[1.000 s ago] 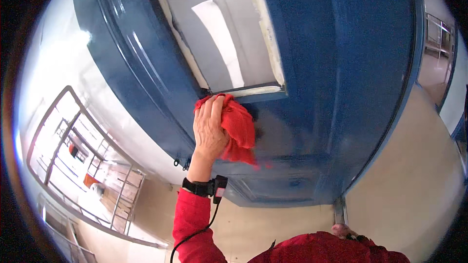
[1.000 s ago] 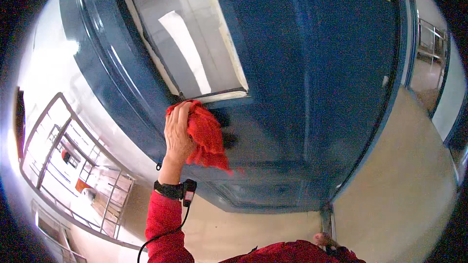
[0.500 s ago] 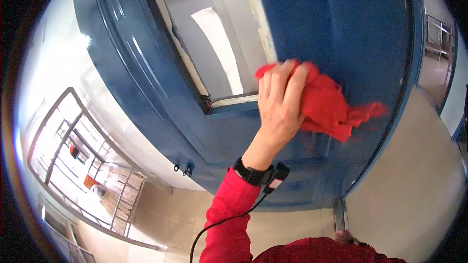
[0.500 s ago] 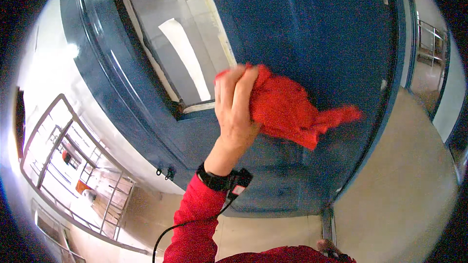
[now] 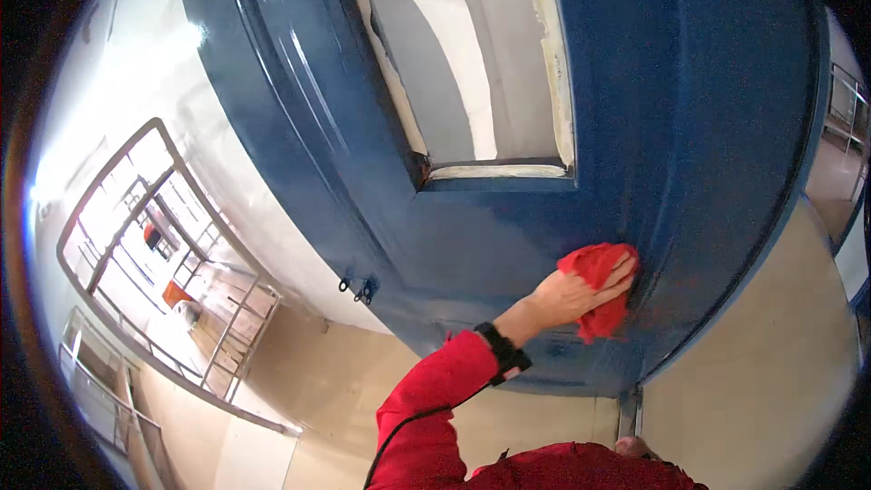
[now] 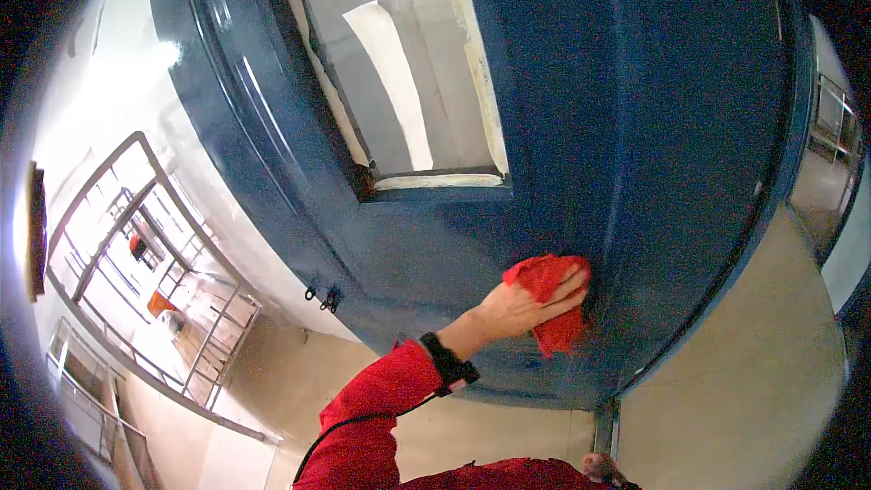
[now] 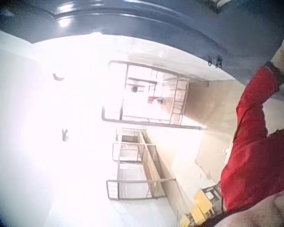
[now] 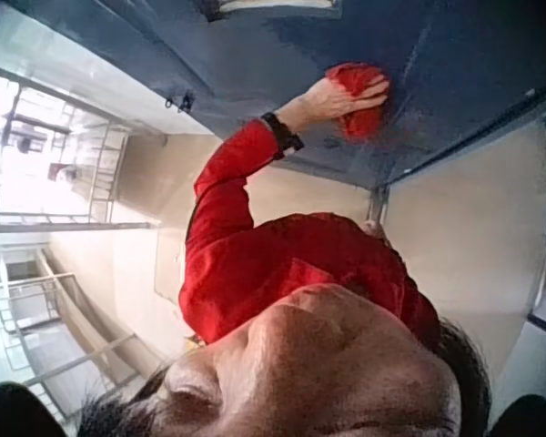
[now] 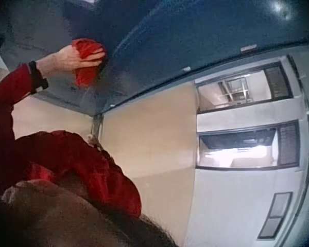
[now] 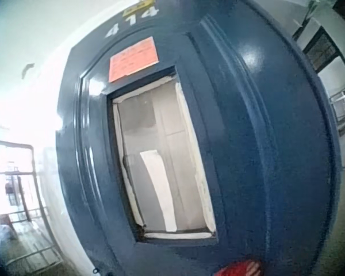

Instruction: The recorder is wiping down a blue metal door using a red cleaning cloth.

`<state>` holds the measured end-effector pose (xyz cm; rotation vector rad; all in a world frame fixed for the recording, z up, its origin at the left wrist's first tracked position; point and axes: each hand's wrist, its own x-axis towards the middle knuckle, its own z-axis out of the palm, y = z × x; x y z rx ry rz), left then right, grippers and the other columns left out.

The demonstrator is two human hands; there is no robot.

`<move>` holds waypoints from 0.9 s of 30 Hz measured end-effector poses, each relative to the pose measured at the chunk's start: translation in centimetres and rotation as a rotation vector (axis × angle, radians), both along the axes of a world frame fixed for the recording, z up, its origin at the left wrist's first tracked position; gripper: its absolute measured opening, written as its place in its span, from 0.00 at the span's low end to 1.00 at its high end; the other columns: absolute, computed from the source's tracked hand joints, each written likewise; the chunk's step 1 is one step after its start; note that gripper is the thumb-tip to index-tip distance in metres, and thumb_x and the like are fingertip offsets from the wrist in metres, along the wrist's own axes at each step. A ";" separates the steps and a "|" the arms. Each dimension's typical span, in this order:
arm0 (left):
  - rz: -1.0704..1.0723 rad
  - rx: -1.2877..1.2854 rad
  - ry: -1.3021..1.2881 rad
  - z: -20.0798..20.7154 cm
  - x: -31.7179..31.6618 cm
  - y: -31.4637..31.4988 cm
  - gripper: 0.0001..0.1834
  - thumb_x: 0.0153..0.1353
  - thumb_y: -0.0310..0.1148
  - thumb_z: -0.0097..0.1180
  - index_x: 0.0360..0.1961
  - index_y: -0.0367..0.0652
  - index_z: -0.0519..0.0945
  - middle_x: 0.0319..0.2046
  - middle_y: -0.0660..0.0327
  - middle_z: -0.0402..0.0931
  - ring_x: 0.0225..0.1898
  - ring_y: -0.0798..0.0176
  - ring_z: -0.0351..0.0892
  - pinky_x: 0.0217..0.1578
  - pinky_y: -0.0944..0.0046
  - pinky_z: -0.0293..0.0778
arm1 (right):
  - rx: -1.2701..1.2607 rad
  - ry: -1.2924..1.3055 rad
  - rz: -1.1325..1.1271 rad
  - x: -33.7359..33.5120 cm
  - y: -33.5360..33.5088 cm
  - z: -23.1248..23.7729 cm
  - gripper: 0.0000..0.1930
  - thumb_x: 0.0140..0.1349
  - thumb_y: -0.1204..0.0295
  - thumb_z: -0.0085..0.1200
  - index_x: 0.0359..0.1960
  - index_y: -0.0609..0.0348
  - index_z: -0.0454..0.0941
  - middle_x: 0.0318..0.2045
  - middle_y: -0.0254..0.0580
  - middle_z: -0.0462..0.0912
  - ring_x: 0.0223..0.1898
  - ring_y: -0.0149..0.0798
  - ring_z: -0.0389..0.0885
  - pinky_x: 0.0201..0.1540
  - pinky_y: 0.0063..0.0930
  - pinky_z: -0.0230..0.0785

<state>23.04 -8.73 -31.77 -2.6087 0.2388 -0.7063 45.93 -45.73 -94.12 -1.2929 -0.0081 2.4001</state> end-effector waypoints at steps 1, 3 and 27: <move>0.000 -0.002 -0.004 0.0 -1.3 0.2 0.27 0.52 0.32 0.43 0.57 0.47 0.66 0.62 0.56 0.57 0.64 0.54 0.55 0.61 0.52 0.57 | -0.061 0.166 0.012 0.9 -0.1 -1.2 0.22 0.65 0.62 0.34 0.45 0.70 0.73 0.41 0.52 0.78 0.42 0.49 0.76 0.48 0.45 0.65; 0.056 -0.099 0.003 -0.1 -2.6 1.1 0.28 0.52 0.33 0.44 0.58 0.48 0.65 0.62 0.58 0.57 0.63 0.55 0.57 0.61 0.53 0.57 | -0.187 0.502 0.002 2.8 -2.1 -3.5 0.23 0.66 0.63 0.32 0.48 0.71 0.71 0.48 0.53 0.76 0.46 0.48 0.75 0.50 0.44 0.64; 0.641 -0.575 -0.466 -6.4 -17.7 5.3 0.38 0.39 0.16 0.50 0.59 0.35 0.62 0.63 0.47 0.53 0.63 0.47 0.56 0.58 0.56 0.60 | 0.251 -0.662 0.132 -8.4 3.1 12.3 0.17 0.63 0.61 0.39 0.36 0.63 0.73 0.32 0.44 0.74 0.32 0.43 0.73 0.36 0.40 0.65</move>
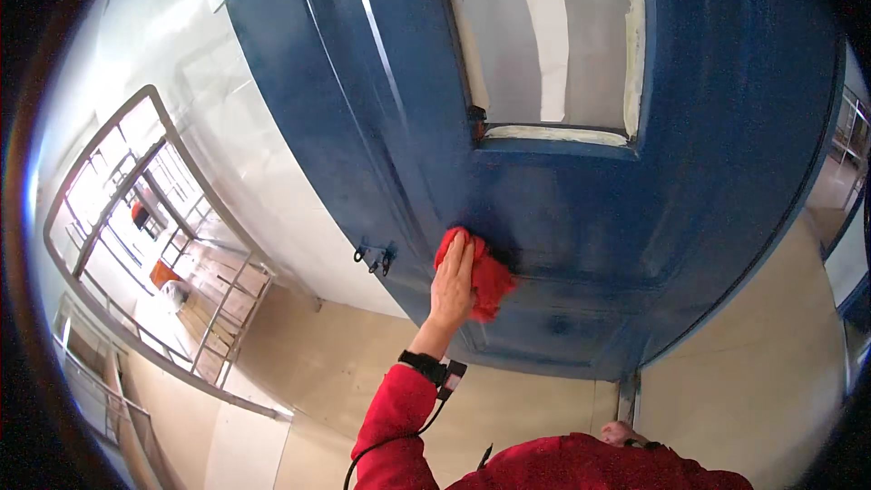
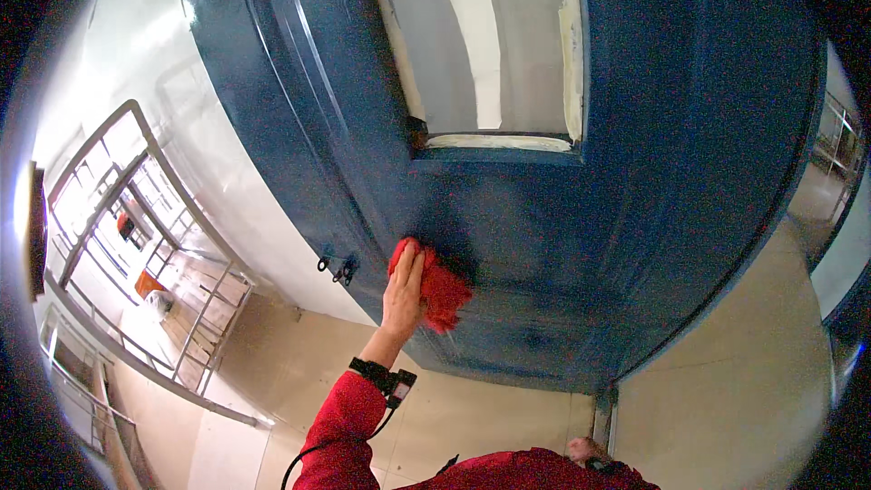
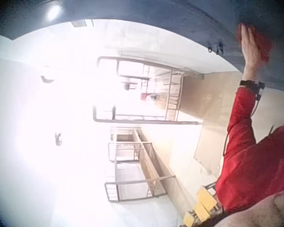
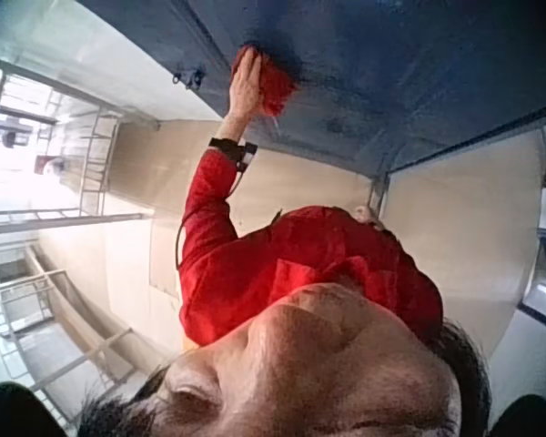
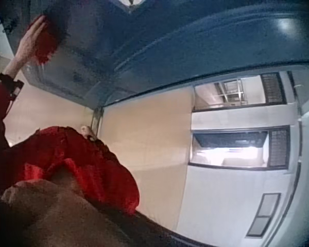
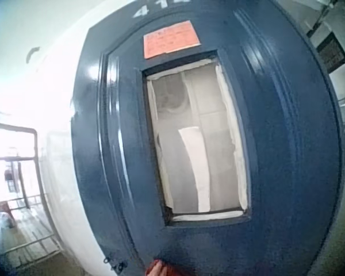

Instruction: The recorder is wiping down a blue metal door using a red cleaning cloth.

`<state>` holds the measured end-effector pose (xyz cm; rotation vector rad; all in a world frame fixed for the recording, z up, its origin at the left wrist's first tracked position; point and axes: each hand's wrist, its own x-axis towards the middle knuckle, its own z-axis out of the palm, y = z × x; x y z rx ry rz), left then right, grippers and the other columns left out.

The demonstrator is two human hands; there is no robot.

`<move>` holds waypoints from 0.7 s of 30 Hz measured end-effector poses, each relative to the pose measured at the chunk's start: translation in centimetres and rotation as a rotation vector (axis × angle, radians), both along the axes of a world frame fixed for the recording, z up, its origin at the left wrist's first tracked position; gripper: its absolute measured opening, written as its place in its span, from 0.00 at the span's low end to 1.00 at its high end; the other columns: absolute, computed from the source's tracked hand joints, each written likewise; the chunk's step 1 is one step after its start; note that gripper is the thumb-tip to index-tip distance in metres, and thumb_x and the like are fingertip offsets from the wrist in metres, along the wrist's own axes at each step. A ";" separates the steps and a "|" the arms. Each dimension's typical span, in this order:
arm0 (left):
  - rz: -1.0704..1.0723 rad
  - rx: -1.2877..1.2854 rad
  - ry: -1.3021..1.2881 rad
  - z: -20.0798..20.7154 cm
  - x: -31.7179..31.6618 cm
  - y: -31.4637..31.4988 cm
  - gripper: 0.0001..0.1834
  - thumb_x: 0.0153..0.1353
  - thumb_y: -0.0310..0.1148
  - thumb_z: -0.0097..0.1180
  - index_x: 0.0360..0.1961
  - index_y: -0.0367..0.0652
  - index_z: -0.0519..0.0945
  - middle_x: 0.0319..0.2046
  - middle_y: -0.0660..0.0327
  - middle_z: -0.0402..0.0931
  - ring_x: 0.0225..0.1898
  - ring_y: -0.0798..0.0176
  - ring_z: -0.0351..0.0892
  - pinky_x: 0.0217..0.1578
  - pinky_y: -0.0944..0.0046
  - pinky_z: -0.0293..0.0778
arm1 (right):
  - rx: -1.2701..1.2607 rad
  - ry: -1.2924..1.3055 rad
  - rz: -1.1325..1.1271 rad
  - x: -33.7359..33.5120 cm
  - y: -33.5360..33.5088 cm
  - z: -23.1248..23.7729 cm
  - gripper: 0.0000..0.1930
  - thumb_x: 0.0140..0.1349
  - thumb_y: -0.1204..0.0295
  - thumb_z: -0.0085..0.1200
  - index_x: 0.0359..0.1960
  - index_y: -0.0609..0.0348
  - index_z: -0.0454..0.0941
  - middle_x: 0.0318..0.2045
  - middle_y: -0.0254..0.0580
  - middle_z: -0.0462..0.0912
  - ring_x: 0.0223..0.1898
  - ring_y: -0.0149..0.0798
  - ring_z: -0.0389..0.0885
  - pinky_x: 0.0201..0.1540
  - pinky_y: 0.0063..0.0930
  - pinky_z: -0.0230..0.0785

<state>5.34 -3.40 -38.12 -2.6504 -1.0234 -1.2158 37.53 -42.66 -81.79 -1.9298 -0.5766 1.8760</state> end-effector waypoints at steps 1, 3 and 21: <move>-0.002 0.002 -0.002 0.1 -0.3 0.0 0.38 0.39 0.16 0.50 0.59 0.35 0.62 0.63 0.47 0.53 0.63 0.47 0.56 0.58 0.56 0.60 | -0.001 -0.004 0.004 -0.3 0.0 0.1 0.16 0.63 0.61 0.39 0.35 0.63 0.73 0.31 0.44 0.74 0.31 0.43 0.72 0.35 0.40 0.65; -0.064 -0.135 -0.101 1.1 -1.0 -0.5 0.41 0.36 0.11 0.47 0.59 0.35 0.62 0.62 0.47 0.54 0.63 0.46 0.56 0.59 0.55 0.59 | -0.006 -0.009 0.010 -0.5 0.3 0.5 0.16 0.63 0.61 0.40 0.34 0.63 0.73 0.30 0.44 0.74 0.29 0.42 0.72 0.34 0.39 0.65; 0.102 0.501 -0.625 16.4 5.7 6.7 0.35 0.57 0.35 0.50 0.64 0.36 0.53 0.63 0.42 0.49 0.64 0.40 0.51 0.61 0.51 0.53 | 0.173 -0.146 0.163 5.1 0.1 -3.7 0.13 0.61 0.64 0.46 0.40 0.59 0.75 0.27 0.45 0.78 0.24 0.37 0.76 0.25 0.35 0.68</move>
